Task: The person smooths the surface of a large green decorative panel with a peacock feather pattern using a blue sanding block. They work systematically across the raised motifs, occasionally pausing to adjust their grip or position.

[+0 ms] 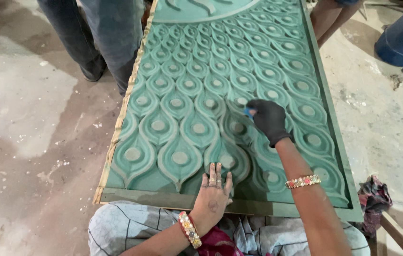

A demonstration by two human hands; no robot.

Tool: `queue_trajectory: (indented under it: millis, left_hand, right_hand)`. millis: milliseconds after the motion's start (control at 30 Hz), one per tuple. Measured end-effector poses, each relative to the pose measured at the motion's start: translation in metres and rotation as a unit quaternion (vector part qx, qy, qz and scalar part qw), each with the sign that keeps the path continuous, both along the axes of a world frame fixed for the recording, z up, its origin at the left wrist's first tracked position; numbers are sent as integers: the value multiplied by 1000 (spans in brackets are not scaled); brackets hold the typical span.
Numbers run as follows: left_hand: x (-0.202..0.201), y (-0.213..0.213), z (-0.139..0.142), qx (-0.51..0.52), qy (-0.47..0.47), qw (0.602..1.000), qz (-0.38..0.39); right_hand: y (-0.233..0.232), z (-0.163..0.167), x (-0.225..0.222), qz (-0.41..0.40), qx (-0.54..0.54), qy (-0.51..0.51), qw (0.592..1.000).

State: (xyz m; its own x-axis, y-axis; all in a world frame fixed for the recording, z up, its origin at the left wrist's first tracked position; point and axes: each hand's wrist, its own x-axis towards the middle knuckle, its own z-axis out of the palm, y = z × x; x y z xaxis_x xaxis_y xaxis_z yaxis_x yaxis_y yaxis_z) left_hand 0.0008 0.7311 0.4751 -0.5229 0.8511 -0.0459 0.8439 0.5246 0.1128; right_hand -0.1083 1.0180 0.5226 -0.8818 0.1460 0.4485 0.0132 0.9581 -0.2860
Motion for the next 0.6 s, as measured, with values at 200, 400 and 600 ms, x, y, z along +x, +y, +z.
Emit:
queue_trajectory:
  millis: [200,400,600]
  left_hand:
    - [-2,-2,-1,16,15,1000,7]
    - [-2,-3,0,17,7,1000,10]
    - [-4,-1,2,-9,-2,1000,2]
  right_hand:
    - [-10,0,13,-13,60,-22,998]
    - [-5,-2,11,-36,180,-100,978]
    - [1,3,-10,-14,135,-123,983]
